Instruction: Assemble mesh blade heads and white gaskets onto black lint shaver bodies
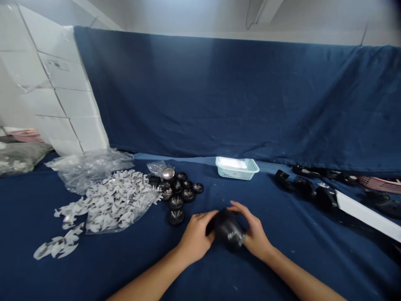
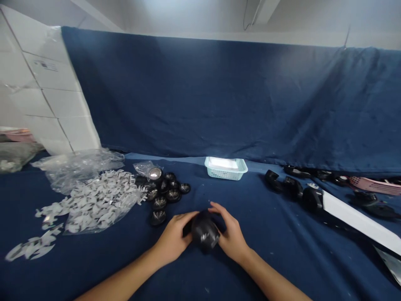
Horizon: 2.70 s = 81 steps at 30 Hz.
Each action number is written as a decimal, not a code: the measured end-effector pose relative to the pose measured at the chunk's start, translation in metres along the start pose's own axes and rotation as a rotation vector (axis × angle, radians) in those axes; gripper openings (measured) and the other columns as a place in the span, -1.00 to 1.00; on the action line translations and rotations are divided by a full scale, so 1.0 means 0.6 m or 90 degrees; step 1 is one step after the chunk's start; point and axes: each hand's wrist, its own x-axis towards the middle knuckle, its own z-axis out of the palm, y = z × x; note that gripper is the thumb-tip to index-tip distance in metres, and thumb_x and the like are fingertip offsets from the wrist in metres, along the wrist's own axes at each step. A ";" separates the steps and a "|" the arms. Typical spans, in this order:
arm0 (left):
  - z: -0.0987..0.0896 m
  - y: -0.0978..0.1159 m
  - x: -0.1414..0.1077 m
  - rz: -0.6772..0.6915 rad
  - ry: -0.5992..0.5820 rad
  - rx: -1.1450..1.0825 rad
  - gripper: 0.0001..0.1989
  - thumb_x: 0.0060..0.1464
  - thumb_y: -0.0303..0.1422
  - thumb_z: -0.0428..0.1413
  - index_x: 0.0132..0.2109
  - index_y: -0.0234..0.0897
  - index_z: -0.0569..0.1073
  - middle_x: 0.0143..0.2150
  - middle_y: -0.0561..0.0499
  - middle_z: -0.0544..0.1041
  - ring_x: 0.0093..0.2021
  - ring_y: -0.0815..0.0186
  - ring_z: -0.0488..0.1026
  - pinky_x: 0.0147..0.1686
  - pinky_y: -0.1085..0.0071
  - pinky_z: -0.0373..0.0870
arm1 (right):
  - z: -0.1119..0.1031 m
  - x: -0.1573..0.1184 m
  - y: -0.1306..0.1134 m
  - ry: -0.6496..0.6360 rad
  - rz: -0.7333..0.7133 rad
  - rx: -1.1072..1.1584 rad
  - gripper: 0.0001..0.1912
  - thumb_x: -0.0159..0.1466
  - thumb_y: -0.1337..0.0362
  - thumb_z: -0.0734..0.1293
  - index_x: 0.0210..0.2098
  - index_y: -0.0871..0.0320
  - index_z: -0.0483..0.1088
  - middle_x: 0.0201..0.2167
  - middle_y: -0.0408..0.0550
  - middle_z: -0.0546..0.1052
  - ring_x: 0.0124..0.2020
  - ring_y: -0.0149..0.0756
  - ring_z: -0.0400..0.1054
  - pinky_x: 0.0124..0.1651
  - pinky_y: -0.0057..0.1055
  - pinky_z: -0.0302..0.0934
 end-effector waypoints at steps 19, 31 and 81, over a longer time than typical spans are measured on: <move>-0.006 0.023 0.002 -0.026 0.075 -0.131 -0.78 0.24 -0.37 0.04 -0.03 -0.19 0.52 -0.09 0.00 0.60 -0.08 0.25 0.53 -0.06 0.39 0.43 | 0.000 -0.002 -0.006 0.001 0.173 0.147 -0.64 0.32 0.13 0.27 0.07 0.09 0.36 0.02 0.07 0.52 0.03 -0.11 0.40 0.12 -0.17 0.25; -0.005 0.013 0.008 -0.054 0.067 -0.104 -0.84 0.21 -0.39 0.05 -0.11 -0.21 0.50 -0.11 0.00 0.60 -0.13 0.24 0.54 -0.13 0.42 0.43 | 0.008 0.007 -0.010 -0.113 0.221 0.123 -0.93 0.17 0.35 0.33 -0.35 0.19 0.47 -0.39 -0.09 0.56 -0.34 -0.25 0.40 -0.26 -0.38 0.30; -0.013 0.007 -0.003 -0.040 -0.050 0.094 -0.85 0.24 -0.35 0.00 -0.10 -0.19 0.44 -0.12 -0.02 0.45 -0.15 0.25 0.46 -0.11 0.36 0.36 | 0.004 -0.014 -0.021 -0.091 0.154 -0.101 -0.81 0.23 0.19 0.33 -0.44 0.13 0.50 -0.44 -0.04 0.55 -0.38 -0.17 0.41 -0.25 -0.27 0.30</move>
